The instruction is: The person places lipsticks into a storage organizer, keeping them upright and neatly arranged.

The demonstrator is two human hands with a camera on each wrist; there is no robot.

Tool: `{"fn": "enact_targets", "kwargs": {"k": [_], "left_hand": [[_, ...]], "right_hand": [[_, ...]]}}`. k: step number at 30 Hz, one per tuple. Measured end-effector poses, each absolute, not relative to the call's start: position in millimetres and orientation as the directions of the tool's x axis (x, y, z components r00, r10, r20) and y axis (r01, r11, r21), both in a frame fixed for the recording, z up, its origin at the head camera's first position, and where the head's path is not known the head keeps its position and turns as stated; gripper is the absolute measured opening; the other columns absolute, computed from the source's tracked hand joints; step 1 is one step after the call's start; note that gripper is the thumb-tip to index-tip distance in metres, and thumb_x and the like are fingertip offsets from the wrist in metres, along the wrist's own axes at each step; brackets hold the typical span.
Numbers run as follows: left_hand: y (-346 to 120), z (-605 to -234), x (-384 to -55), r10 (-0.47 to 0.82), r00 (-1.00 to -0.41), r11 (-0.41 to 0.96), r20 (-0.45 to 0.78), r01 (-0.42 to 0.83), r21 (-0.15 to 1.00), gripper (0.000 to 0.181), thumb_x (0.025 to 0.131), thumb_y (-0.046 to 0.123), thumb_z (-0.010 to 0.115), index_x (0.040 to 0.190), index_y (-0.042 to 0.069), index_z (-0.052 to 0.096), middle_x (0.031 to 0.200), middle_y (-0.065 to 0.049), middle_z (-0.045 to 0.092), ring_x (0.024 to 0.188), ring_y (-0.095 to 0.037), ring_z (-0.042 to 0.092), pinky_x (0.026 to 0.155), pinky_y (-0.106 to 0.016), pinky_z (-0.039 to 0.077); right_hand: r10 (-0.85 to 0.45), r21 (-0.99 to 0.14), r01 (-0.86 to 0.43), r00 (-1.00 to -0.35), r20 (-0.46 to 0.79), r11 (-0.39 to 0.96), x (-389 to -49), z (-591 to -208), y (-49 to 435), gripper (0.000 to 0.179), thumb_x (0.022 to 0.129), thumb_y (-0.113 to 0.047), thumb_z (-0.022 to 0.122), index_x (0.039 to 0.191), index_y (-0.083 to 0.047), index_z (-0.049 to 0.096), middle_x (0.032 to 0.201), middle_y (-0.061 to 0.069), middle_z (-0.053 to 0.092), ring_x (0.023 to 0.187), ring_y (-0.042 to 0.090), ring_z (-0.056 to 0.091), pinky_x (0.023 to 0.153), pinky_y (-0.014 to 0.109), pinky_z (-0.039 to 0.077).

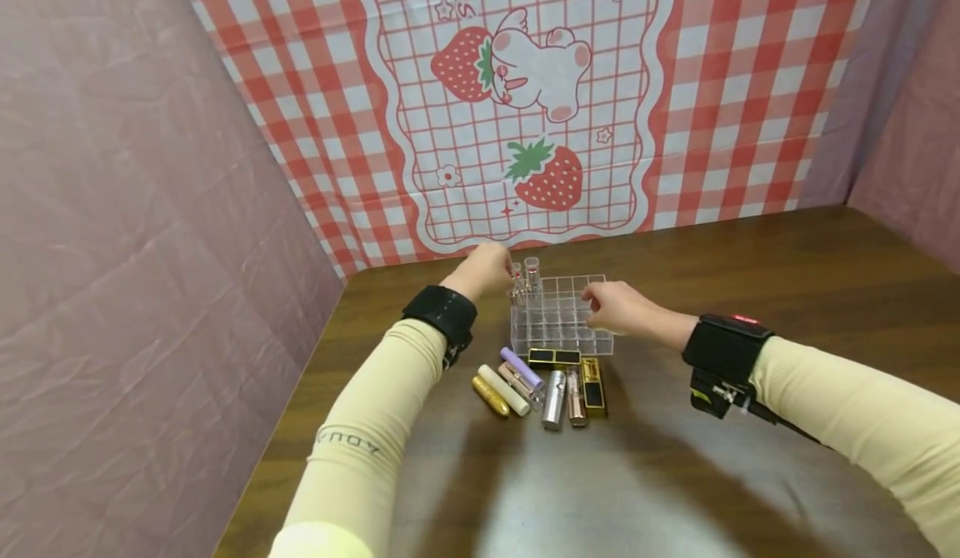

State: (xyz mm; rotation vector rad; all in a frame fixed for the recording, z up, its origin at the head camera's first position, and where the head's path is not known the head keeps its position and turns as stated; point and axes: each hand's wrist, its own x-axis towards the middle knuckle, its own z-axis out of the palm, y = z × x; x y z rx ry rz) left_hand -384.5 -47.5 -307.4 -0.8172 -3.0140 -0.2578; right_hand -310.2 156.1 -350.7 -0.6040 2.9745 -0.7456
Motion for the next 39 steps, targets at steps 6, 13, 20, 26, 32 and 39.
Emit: {"fn": "enact_targets", "kwargs": {"k": [6, 13, 20, 26, 32, 39], "left_hand": [[-43, -310, -385, 0.533, -0.844, 0.832, 0.053, 0.535, 0.148, 0.041, 0.073, -0.003, 0.057, 0.052, 0.013, 0.027, 0.052, 0.004, 0.018, 0.047, -0.009, 0.014, 0.046, -0.021, 0.016], [-41, -316, -386, 0.478, -0.874, 0.86, 0.09, 0.486, 0.154, 0.014, 0.078, 0.002, 0.062, 0.092, 0.002, 0.059, 0.09, -0.006, 0.061, 0.076, -0.014, 0.052, 0.069, -0.027, 0.045], [-41, -332, -389, 0.443, -0.891, 0.871, 0.099, 0.454, 0.19, 0.024, 0.076, 0.001, 0.066, 0.099, 0.001, 0.058, 0.093, -0.008, 0.062, 0.082, -0.022, 0.059, 0.068, -0.031, 0.047], [-42, -341, -388, 0.452, -0.882, 0.86, 0.134, 0.471, 0.195, 0.021, 0.079, 0.004, 0.067, 0.097, 0.0, 0.058, 0.088, -0.01, 0.062, 0.078, -0.022, 0.06, 0.065, -0.031, 0.046], [-51, -343, -385, 0.428, -0.892, 0.872, 0.146, 0.45, 0.191, 0.027, 0.081, 0.014, 0.068, 0.099, 0.005, 0.051, 0.09, -0.009, 0.062, 0.083, -0.025, 0.062, 0.069, -0.035, 0.049], [-72, -347, -382, 0.403, -0.909, 0.874, 0.11, 0.418, 0.248, 0.034, 0.078, 0.015, 0.07, 0.104, 0.004, 0.053, 0.099, -0.011, 0.061, 0.093, -0.027, 0.059, 0.079, -0.037, 0.047]], "right_hand": [[-0.372, -0.459, -0.368, -0.924, 0.086, 0.809, -311, -356, 157, 0.039, 0.077, 0.0, 0.058, 0.112, 0.015, 0.054, 0.091, 0.02, 0.06, 0.08, 0.024, 0.054, 0.073, 0.039, 0.046], [-0.364, -0.46, -0.363, -0.927, 0.089, 0.811, -311, -361, 161, 0.039, 0.077, -0.003, 0.061, 0.112, 0.014, 0.055, 0.092, 0.02, 0.061, 0.084, 0.027, 0.056, 0.075, 0.04, 0.046], [-0.366, -0.47, -0.36, -0.927, 0.082, 0.806, -311, -364, 163, 0.037, 0.078, -0.002, 0.061, 0.11, 0.014, 0.055, 0.094, 0.022, 0.061, 0.087, 0.029, 0.057, 0.076, 0.041, 0.047], [-0.372, -0.477, -0.356, -0.926, 0.065, 0.803, -309, -366, 163, 0.036, 0.077, -0.001, 0.059, 0.11, 0.014, 0.055, 0.094, 0.021, 0.061, 0.086, 0.029, 0.057, 0.075, 0.041, 0.047], [-0.386, -0.457, -0.373, -0.92, 0.07, 0.807, -305, -366, 163, 0.03, 0.077, -0.001, 0.061, 0.104, 0.013, 0.058, 0.089, 0.019, 0.062, 0.085, 0.03, 0.059, 0.076, 0.041, 0.048], [-0.474, -0.38, -0.484, -0.871, 0.127, 0.788, -293, -378, 160, 0.011, 0.07, 0.0, 0.058, 0.08, 0.004, 0.063, 0.067, 0.004, 0.057, 0.063, 0.015, 0.052, 0.06, 0.03, 0.045]]}}
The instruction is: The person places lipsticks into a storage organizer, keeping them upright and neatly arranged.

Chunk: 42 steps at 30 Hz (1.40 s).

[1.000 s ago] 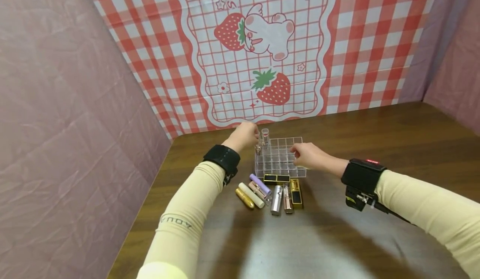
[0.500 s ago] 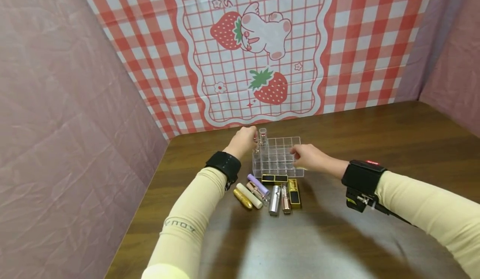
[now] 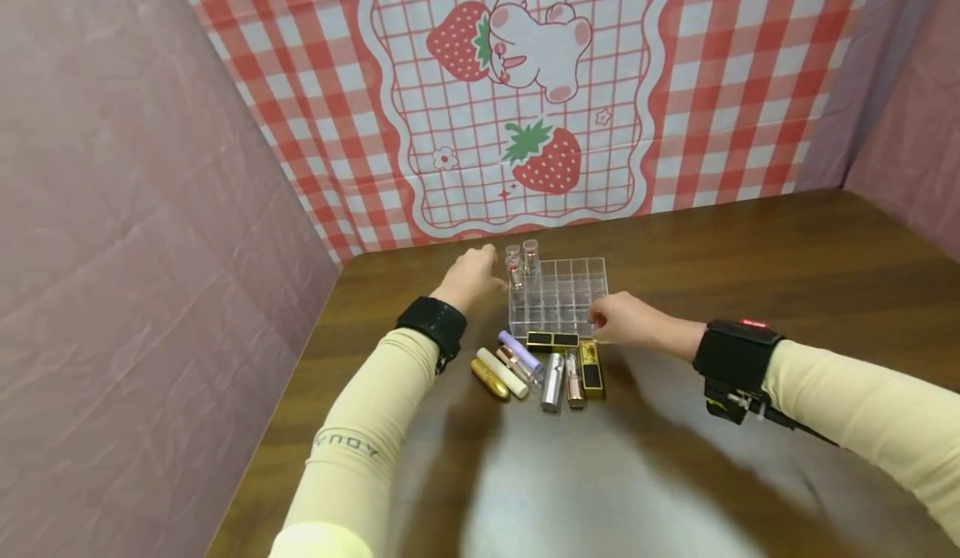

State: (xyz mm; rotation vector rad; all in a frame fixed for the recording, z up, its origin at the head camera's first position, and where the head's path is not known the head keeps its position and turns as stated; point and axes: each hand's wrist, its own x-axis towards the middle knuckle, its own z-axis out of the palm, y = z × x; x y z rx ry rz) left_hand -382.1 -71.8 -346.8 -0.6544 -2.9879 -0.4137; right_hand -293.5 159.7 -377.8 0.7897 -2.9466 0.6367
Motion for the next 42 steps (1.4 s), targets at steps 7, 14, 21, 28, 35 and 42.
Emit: {"fn": "enact_targets", "kwargs": {"k": [7, 14, 21, 28, 35, 42], "left_hand": [[-88, -360, -376, 0.414, -0.909, 0.879, 0.046, 0.412, 0.239, 0.029, 0.078, 0.014, 0.07, 0.101, 0.001, 0.057, 0.097, -0.011, 0.062, 0.087, -0.025, 0.059, 0.076, -0.036, 0.047], [-95, -368, -370, 0.397, -0.916, 0.892, 0.057, 0.4, 0.211, 0.022, 0.078, 0.014, 0.07, 0.094, 0.003, 0.061, 0.093, -0.01, 0.065, 0.087, -0.026, 0.061, 0.077, -0.037, 0.048], [-95, -366, -367, 0.426, -0.903, 0.884, 0.058, 0.429, 0.186, 0.019, 0.078, 0.013, 0.069, 0.092, 0.003, 0.062, 0.09, -0.008, 0.065, 0.084, -0.024, 0.061, 0.075, -0.035, 0.048], [-83, -357, -363, 0.55, -0.833, 0.811, 0.064, 0.551, 0.197, 0.011, 0.081, 0.012, 0.065, 0.088, 0.005, 0.061, 0.084, -0.005, 0.063, 0.078, -0.018, 0.058, 0.07, -0.029, 0.047], [-58, -339, -352, 0.743, -0.669, 0.648, -0.024, 0.71, 0.276, 0.038, 0.086, 0.017, 0.064, 0.121, 0.006, 0.055, 0.113, -0.009, 0.061, 0.103, -0.017, 0.057, 0.086, -0.026, 0.045], [-53, -331, -349, 0.741, -0.668, 0.662, -0.076, 0.705, 0.255, 0.049, 0.086, 0.02, 0.063, 0.131, 0.008, 0.047, 0.124, -0.009, 0.056, 0.111, -0.018, 0.053, 0.089, -0.028, 0.044]], "right_hand": [[-0.415, -0.414, -0.389, -0.91, 0.029, 0.823, -274, -391, 145, 0.019, 0.074, -0.013, 0.063, 0.078, 0.0, 0.05, 0.068, 0.003, 0.047, 0.059, 0.014, 0.043, 0.054, 0.026, 0.037], [-0.319, -0.454, -0.252, -0.945, -0.075, 0.855, -264, -398, 141, 0.026, 0.074, -0.014, 0.06, 0.084, 0.003, 0.043, 0.066, 0.005, 0.042, 0.057, 0.018, 0.042, 0.049, 0.028, 0.034], [-0.307, -0.432, -0.256, -0.95, -0.05, 0.865, -263, -399, 146, 0.02, 0.065, -0.005, 0.057, 0.077, -0.002, 0.041, 0.065, 0.004, 0.04, 0.059, 0.019, 0.042, 0.05, 0.028, 0.034], [-0.31, -0.477, -0.26, -0.95, -0.029, 0.84, -262, -385, 151, 0.017, 0.067, -0.004, 0.057, 0.072, -0.004, 0.041, 0.064, 0.001, 0.038, 0.056, 0.015, 0.037, 0.049, 0.025, 0.03], [-0.337, -0.538, -0.33, -0.937, 0.088, 0.776, -270, -365, 143, 0.015, 0.075, -0.005, 0.058, 0.083, -0.001, 0.045, 0.072, 0.007, 0.047, 0.062, 0.016, 0.044, 0.054, 0.026, 0.034], [-0.367, -0.533, -0.357, -0.926, 0.092, 0.767, -277, -352, 135, 0.022, 0.078, -0.003, 0.057, 0.097, 0.004, 0.047, 0.084, 0.015, 0.055, 0.069, 0.019, 0.051, 0.057, 0.028, 0.04]]}}
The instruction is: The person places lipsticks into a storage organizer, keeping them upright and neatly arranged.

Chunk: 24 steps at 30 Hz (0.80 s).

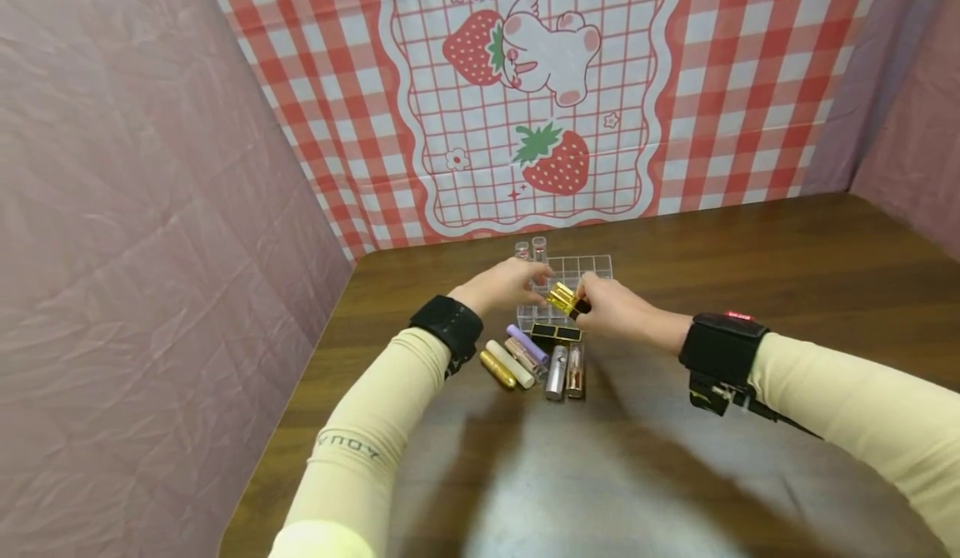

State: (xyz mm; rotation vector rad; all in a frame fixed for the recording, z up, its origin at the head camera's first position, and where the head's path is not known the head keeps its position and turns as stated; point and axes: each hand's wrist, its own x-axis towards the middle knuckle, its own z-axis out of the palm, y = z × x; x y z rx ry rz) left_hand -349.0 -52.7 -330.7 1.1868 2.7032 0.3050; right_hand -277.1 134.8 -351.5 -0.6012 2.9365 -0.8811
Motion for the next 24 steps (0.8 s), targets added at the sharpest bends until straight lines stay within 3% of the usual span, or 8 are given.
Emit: {"fn": "enact_targets", "kwargs": {"k": [9, 24], "left_hand": [[-73, -339, -358, 0.709, -0.699, 0.694, -0.091, 0.67, 0.263, 0.049, 0.086, 0.017, 0.063, 0.131, 0.005, 0.048, 0.119, -0.013, 0.059, 0.109, -0.021, 0.056, 0.089, -0.031, 0.045], [-84, -347, -357, 0.671, -0.738, 0.725, -0.073, 0.632, 0.276, 0.045, 0.089, 0.017, 0.059, 0.131, 0.008, 0.049, 0.111, -0.007, 0.063, 0.099, -0.015, 0.059, 0.087, -0.028, 0.046]], "right_hand": [[-0.333, -0.526, -0.338, -0.937, 0.108, 0.781, -289, -342, 136, 0.03, 0.079, -0.004, 0.058, 0.105, 0.008, 0.049, 0.095, 0.022, 0.058, 0.069, 0.02, 0.052, 0.059, 0.028, 0.04], [-0.344, -0.471, -0.381, -0.924, 0.167, 0.795, -302, -341, 139, 0.02, 0.077, -0.003, 0.057, 0.094, 0.007, 0.057, 0.088, 0.018, 0.058, 0.079, 0.026, 0.05, 0.071, 0.038, 0.041]]}}
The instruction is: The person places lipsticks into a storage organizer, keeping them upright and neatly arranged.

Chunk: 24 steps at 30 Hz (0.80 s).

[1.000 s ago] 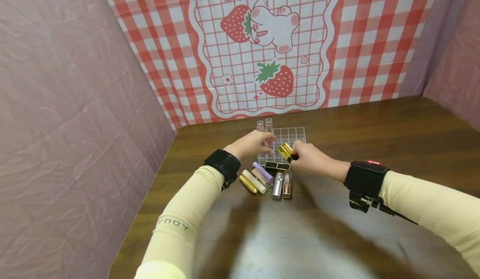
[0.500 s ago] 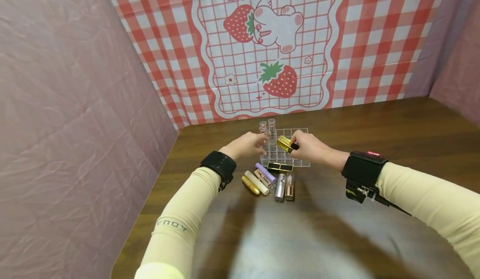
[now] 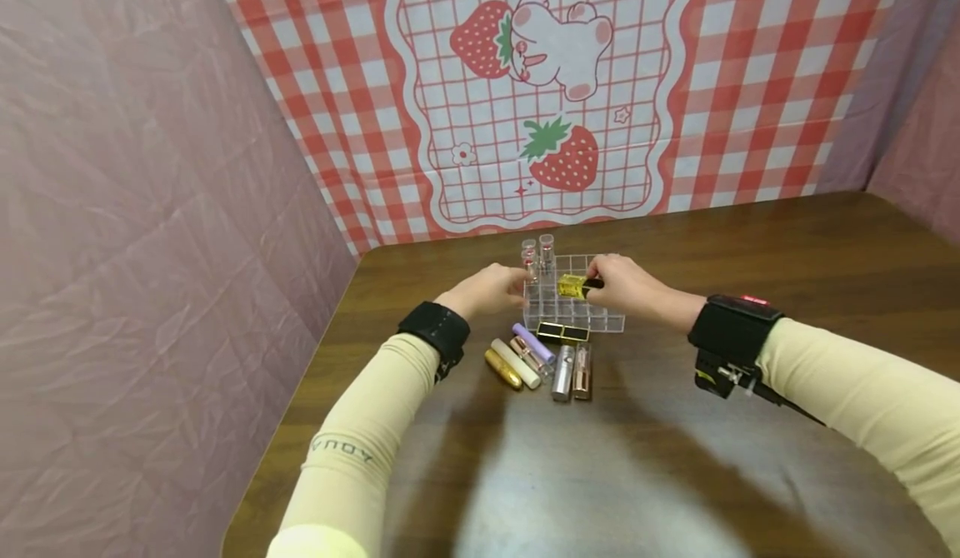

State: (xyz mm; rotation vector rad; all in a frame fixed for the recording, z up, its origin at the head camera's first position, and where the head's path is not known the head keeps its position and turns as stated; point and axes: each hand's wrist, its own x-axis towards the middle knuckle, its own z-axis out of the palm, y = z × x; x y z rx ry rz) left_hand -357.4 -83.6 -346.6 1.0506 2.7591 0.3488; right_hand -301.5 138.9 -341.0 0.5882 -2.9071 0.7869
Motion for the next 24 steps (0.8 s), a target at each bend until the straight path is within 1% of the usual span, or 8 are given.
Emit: {"fn": "enact_targets", "kwargs": {"k": [4, 8, 12, 15, 18, 21, 24], "left_hand": [[-85, -346, -358, 0.668, -0.74, 0.727, -0.074, 0.629, 0.276, 0.044, 0.089, 0.018, 0.06, 0.13, 0.007, 0.05, 0.11, -0.007, 0.063, 0.097, -0.014, 0.059, 0.085, -0.028, 0.046], [-87, -346, -359, 0.67, -0.738, 0.724, -0.081, 0.625, 0.292, 0.043, 0.088, 0.016, 0.06, 0.129, 0.004, 0.05, 0.106, -0.007, 0.064, 0.097, -0.016, 0.059, 0.085, -0.028, 0.046], [-90, -347, -361, 0.668, -0.74, 0.721, -0.078, 0.619, 0.309, 0.043, 0.088, 0.016, 0.061, 0.128, 0.004, 0.051, 0.107, -0.008, 0.064, 0.096, -0.014, 0.06, 0.084, -0.025, 0.046], [-93, -348, -362, 0.658, -0.749, 0.727, -0.073, 0.608, 0.318, 0.044, 0.087, 0.016, 0.062, 0.128, 0.004, 0.051, 0.11, -0.008, 0.064, 0.095, -0.013, 0.061, 0.083, -0.024, 0.047], [-96, -349, -361, 0.649, -0.758, 0.735, -0.065, 0.602, 0.314, 0.044, 0.087, 0.015, 0.062, 0.127, 0.003, 0.052, 0.111, -0.01, 0.063, 0.095, -0.015, 0.061, 0.083, -0.026, 0.047], [-97, -351, -362, 0.652, -0.755, 0.733, -0.065, 0.607, 0.305, 0.043, 0.086, 0.015, 0.062, 0.127, 0.004, 0.052, 0.109, -0.009, 0.064, 0.096, -0.016, 0.06, 0.084, -0.027, 0.047], [-98, -353, -363, 0.658, -0.751, 0.731, -0.063, 0.616, 0.294, 0.042, 0.086, 0.014, 0.063, 0.125, 0.005, 0.054, 0.107, -0.008, 0.064, 0.097, -0.016, 0.06, 0.084, -0.027, 0.047]], "right_hand": [[-0.357, -0.458, -0.403, -0.915, 0.189, 0.792, -304, -339, 138, 0.017, 0.076, -0.003, 0.056, 0.09, 0.007, 0.058, 0.085, 0.017, 0.057, 0.078, 0.025, 0.048, 0.069, 0.036, 0.039], [-0.369, -0.444, -0.422, -0.907, 0.204, 0.791, -306, -336, 139, 0.017, 0.079, -0.002, 0.055, 0.091, 0.008, 0.06, 0.086, 0.018, 0.056, 0.078, 0.025, 0.046, 0.067, 0.034, 0.038], [-0.36, -0.443, -0.417, -0.909, 0.211, 0.793, -310, -335, 140, 0.021, 0.082, -0.001, 0.053, 0.098, 0.01, 0.059, 0.091, 0.02, 0.055, 0.079, 0.026, 0.046, 0.066, 0.035, 0.038], [-0.351, -0.46, -0.418, -0.908, 0.229, 0.783, -315, -334, 139, 0.027, 0.083, -0.002, 0.053, 0.106, 0.011, 0.055, 0.097, 0.024, 0.055, 0.083, 0.029, 0.05, 0.069, 0.039, 0.041], [-0.344, -0.493, -0.419, -0.908, 0.24, 0.763, -322, -334, 135, 0.034, 0.085, -0.003, 0.052, 0.116, 0.011, 0.049, 0.103, 0.025, 0.055, 0.089, 0.031, 0.054, 0.074, 0.042, 0.044], [-0.345, -0.512, -0.426, -0.905, 0.249, 0.746, -332, -334, 129, 0.036, 0.087, -0.005, 0.051, 0.12, 0.008, 0.045, 0.105, 0.024, 0.056, 0.089, 0.031, 0.056, 0.074, 0.042, 0.044], [-0.354, -0.501, -0.444, -0.896, 0.269, 0.743, -341, -335, 122, 0.033, 0.088, -0.007, 0.051, 0.118, 0.006, 0.049, 0.105, 0.023, 0.058, 0.088, 0.029, 0.057, 0.073, 0.04, 0.045]]}}
